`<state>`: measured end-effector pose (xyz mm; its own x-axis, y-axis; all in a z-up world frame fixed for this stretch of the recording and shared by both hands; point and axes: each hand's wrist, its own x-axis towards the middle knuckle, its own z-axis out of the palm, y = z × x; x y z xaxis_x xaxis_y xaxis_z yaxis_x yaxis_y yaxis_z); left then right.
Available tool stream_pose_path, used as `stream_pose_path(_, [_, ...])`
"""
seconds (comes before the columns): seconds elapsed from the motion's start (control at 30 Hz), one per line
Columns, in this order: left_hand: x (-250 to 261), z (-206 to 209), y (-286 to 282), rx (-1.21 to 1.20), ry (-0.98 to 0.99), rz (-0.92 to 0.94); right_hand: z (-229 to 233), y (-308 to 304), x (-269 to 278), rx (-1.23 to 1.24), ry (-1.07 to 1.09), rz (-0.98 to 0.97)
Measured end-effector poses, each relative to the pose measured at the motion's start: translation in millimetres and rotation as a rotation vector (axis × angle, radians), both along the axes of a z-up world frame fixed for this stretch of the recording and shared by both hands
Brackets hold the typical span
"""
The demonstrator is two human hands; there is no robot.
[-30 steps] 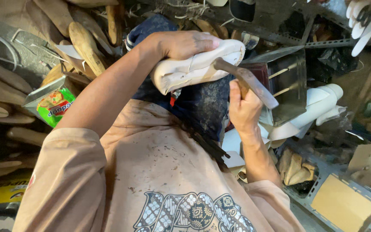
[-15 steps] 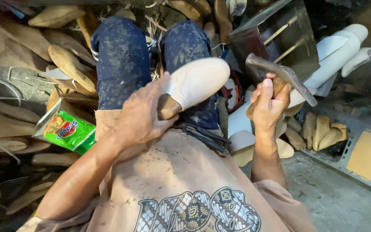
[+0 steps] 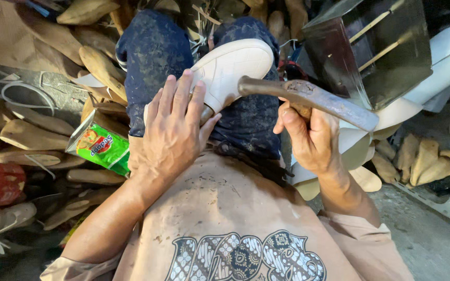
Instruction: The person assembles a shoe by hand, using a hammer and pliers to pull and secure the material over a shoe last and then trimming the excess.
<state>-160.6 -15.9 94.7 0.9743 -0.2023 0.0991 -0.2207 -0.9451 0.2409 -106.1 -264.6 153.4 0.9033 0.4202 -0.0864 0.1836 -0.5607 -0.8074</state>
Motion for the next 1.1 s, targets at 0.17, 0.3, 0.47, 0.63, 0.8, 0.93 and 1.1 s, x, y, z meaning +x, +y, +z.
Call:
stream_pose_path(0.17, [-4, -3, -7, -0.016, -0.036, 0.000, -11, 10, 39, -0.190, -0.196, 0.241])
stream_pose_path(0.3, [-2, -2, -10, -0.005, -0.056, 0.012, -2, 17, 52, -0.115, -0.271, 0.239])
stream_pose_path(0.47, [-3, -3, -11, 0.006, -0.071, 0.008, 0, 24, 70, -0.261, -0.168, 0.303])
stream_pose_path(0.63, [-2, -6, -9, -0.007, -0.044, 0.039, -15, 25, 66, -0.410, -0.250, 0.364])
stream_pose_path(0.8, [7, 1, -1, 0.000, 0.007, -0.001, -11, 13, 48, -0.278, -0.129, 0.270])
stream_pose_path(0.93, [11, 0, 4, 0.017, 0.020, -0.013, -25, 5, 7, -0.364, -0.051, 0.100])
stream_pose_path(1.1, [20, 4, 11, 0.002, 0.040, -0.071, -53, 7, -32, -0.331, -0.341, -0.048])
